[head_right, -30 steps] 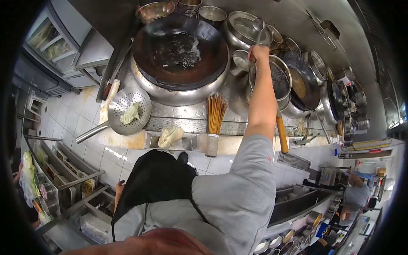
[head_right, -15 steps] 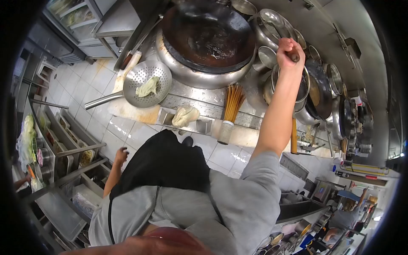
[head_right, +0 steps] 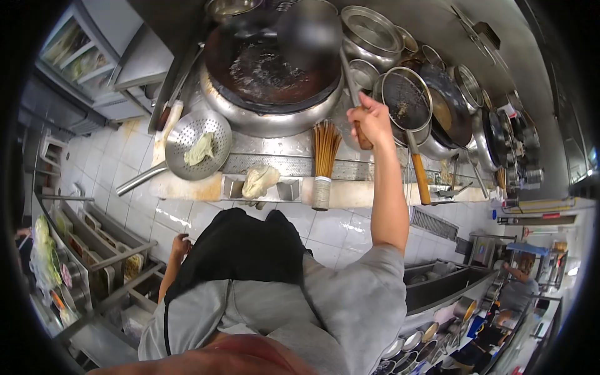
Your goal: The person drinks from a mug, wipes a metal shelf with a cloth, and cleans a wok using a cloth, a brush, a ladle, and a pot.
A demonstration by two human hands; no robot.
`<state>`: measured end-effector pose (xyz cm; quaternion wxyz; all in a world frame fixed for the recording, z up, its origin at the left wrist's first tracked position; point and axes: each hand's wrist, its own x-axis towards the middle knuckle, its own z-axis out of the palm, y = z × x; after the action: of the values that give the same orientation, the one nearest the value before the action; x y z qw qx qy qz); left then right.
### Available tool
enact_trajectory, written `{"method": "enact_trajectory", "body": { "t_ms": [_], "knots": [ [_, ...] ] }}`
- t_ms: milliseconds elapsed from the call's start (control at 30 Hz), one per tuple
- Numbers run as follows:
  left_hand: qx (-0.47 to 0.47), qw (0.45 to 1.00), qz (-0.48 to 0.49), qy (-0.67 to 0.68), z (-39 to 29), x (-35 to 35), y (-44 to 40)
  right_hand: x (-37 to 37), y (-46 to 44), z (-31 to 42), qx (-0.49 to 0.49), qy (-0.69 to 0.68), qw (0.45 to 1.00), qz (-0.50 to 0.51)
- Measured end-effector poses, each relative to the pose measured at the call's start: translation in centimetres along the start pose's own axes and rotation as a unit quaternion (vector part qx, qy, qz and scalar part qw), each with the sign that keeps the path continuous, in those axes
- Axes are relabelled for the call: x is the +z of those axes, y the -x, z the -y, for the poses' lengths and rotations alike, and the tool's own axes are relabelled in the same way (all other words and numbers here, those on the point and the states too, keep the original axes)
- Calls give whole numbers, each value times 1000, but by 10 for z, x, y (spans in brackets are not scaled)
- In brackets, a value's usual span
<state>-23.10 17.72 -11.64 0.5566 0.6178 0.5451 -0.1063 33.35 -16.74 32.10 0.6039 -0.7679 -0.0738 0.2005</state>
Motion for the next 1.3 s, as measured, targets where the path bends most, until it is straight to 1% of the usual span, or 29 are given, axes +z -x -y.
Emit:
{"method": "enact_trajectory", "body": {
  "t_ms": [67,100,133,200,267,300,400,433,467,500,533,567,600,633,667,700,733,767,800,833,867,900,933,1000,1033,1067,1133,1200,1300],
  "knots": [
    [7,1000,9,-15,-23,-7,32,-23,-33,-1,-50,4,998,-34],
    [18,999,1,-37,-38,-10,52,-30,-45,11,-62,61,995,-39],
    [29,998,-8,-58,-54,-11,72,-46,-79,4,-90,57,993,-56],
    [4,999,-22,-32,-59,-11,84,-59,-116,15,-99,85,987,-96],
    [-67,995,-33,64,-54,-17,84,-78,-169,9,-91,110,981,-131],
    [-63,996,-34,50,-62,-19,90,-86,-194,6,-88,122,977,-149],
    [-53,998,-27,7,-104,-39,130,-101,-244,3,-41,78,989,-119],
    [-27,999,-33,12,-121,-42,143,-100,-249,8,-15,9,995,-102],
    [-1,999,-39,15,-141,-46,155,-103,-261,9,9,-135,988,-75],
    [20,999,-40,23,-169,-47,170,-109,-275,11,34,-277,959,-49],
    [41,998,-40,29,-203,-46,184,-117,-285,12,58,-413,909,-24],
    [74,997,-24,21,-241,-44,199,-124,-287,13,89,-539,836,43],
    [106,994,-8,15,-278,-39,207,-122,-284,14,68,-568,819,44],
    [183,983,-3,1,-305,-31,203,-118,-277,15,47,-595,801,45],
    [257,966,1,-13,-332,-23,198,-111,-265,18,28,-620,782,45],
    [302,953,-3,-18,-369,-7,201,-102,-235,34,60,-631,769,86],
    [403,913,13,-66,-398,8,194,-94,-217,39,2,-637,768,66],
    [473,877,7,-89,-429,30,195,-91,-205,42,18,-640,762,101],
    [548,821,-16,-163,-459,50,195,-93,-197,46,33,-643,753,138],
    [602,777,-25,-181,-482,72,195,-91,-188,49,61,-646,745,156],
    [667,708,-77,-216,-495,94,180,-87,-176,53,86,-647,737,172],
    [700,656,-122,-254,-507,111,165,-77,-151,57,79,-645,742,166],
    [728,599,-166,-289,-518,127,151,-63,-124,60,76,-666,721,173],
    [675,630,-150,-353,-533,149,129,-54,-93,47,111,-692,672,238],
    [664,636,-137,-368,-543,154,124,-46,-78,36,106,-711,659,220],
    [647,646,-130,-385,-551,155,119,-38,-59,33,123,-686,686,207],
    [641,661,-122,-370,-550,160,96,-27,-40,11,153,-669,687,239],
    [643,665,-133,-355,-550,155,95,-21,-27,-5,167,-583,763,224],
    [654,669,-117,-333,-553,149,92,-7,-14,-23,124,-367,908,158]
  ]
}}
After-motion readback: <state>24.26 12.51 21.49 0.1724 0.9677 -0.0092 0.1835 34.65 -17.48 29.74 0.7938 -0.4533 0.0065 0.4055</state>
